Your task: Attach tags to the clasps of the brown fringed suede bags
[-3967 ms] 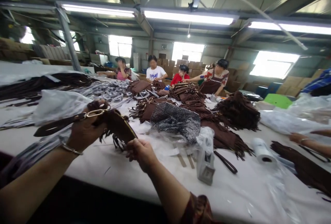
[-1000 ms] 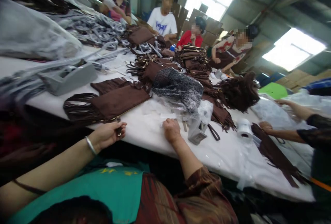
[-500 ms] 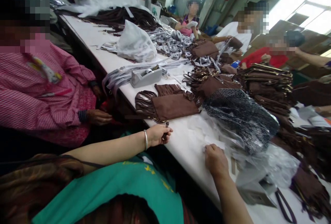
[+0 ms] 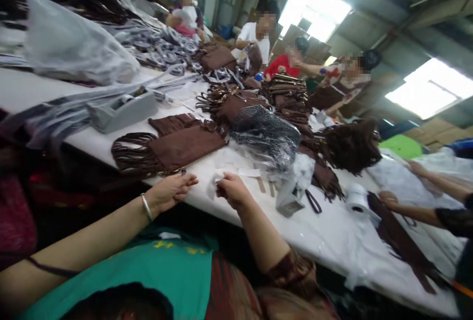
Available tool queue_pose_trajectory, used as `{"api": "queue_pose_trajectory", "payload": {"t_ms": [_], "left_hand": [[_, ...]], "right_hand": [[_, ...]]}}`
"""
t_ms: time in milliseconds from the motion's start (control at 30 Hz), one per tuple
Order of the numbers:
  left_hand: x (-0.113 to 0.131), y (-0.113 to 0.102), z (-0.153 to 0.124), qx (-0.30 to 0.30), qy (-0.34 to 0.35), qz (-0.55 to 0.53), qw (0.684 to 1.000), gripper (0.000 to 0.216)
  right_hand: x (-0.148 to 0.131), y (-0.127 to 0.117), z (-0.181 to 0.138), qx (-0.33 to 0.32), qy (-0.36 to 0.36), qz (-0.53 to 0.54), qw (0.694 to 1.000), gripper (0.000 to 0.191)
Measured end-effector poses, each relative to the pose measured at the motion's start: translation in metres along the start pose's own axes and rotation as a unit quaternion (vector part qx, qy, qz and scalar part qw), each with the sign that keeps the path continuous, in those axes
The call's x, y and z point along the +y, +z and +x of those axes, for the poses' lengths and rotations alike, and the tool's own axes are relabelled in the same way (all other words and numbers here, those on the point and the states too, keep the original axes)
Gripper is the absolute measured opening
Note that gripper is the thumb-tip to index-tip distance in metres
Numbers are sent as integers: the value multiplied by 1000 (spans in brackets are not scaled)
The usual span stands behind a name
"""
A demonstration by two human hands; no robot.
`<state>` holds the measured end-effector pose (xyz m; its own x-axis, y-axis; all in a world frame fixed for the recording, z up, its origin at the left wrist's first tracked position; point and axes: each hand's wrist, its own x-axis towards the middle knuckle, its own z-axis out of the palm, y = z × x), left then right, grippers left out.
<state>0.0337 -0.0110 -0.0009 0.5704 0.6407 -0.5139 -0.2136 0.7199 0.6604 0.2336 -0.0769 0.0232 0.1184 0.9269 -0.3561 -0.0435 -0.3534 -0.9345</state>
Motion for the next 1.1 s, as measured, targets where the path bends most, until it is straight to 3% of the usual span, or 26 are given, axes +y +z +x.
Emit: {"api": "queue_pose_trajectory", "payload": {"t_ms": [133, 200, 367, 500, 733, 967, 1100], "left_hand": [[0, -1, 3, -51, 20, 3, 999, 37], [-2, -3, 3, -48, 27, 26, 998, 38], [-7, -5, 7, 5, 28, 63, 998, 41], [-8, -2, 12, 22, 38, 50, 998, 42], [-10, 1, 14, 29, 54, 53, 997, 42], [-9, 3, 14, 34, 60, 60, 996, 37], [-9, 3, 17, 62, 49, 64, 995, 31]], "right_hand": [[7, 35, 15, -40, 28, 59, 997, 15], [10, 43, 21, -47, 36, 78, 995, 15], [15, 45, 28, -17, 26, 100, 995, 26], [19, 41, 24, -46, 19, 185, 982, 38], [22, 40, 28, 51, -46, -14, 998, 28], [24, 40, 29, 92, -36, -34, 995, 28], [26, 12, 30, 138, -46, -58, 988, 28]]}}
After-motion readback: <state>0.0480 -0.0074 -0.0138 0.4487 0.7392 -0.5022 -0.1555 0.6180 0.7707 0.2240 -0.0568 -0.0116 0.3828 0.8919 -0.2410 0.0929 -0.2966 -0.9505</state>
